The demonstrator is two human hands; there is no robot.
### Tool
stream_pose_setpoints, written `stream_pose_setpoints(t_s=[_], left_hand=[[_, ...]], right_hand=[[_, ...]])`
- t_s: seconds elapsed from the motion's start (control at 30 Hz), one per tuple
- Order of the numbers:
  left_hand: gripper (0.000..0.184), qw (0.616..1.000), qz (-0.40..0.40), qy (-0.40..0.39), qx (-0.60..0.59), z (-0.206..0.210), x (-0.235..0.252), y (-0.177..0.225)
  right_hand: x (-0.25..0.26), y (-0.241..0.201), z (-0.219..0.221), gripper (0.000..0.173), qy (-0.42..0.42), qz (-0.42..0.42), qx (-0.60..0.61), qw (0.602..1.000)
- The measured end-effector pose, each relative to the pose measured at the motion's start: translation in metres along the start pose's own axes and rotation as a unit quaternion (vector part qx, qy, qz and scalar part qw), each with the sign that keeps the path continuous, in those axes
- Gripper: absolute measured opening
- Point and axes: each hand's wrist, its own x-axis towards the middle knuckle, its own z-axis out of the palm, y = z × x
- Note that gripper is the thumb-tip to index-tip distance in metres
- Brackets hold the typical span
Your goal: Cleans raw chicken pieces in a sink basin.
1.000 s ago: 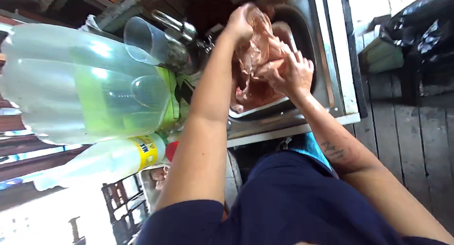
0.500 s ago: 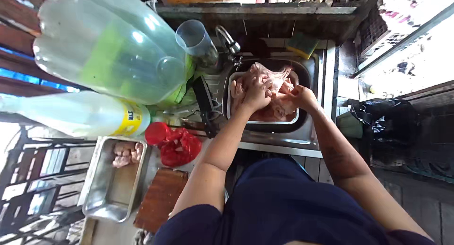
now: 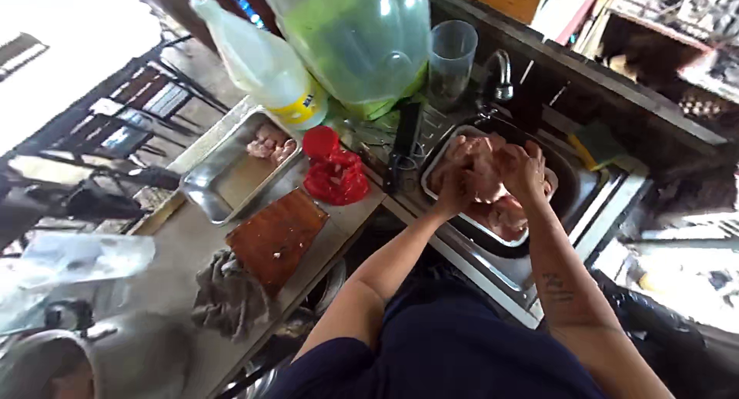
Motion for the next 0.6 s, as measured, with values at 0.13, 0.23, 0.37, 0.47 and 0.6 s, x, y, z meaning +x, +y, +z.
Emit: stream_pose_setpoints(t_s=[0.13,0.23,0.37,0.47,0.6], left_hand=[[0.052,0.983,-0.143,-0.049,-0.108,0.007,0.007,0.03],[0.041,0.926,-0.266,-0.025,-0.268,0.02,0.008,0.039],[0.047,0.888,-0.242,0.058,-0.388,0.041,0.009,0.031],[0.06,0.878,-0.219,0.096,-0.415,0.051,0.007,0.029],[0.049,0.826,-0.232,0.113,-0.502,0.051,0.009,0.027]], right_hand=[[0.054,-0.012,0.019,0.056,-0.101,0.049,0.203,0.973],[0.078,-0.022,0.024,0.061,-0.096,0.118,0.257,0.954],[0.077,-0.063,0.004,0.038,-0.141,0.188,0.441,0.866],[0.088,-0.05,0.022,0.034,-0.189,0.077,0.619,0.758],[0.028,-0.139,-0.008,0.015,-0.068,0.186,0.475,0.857]])
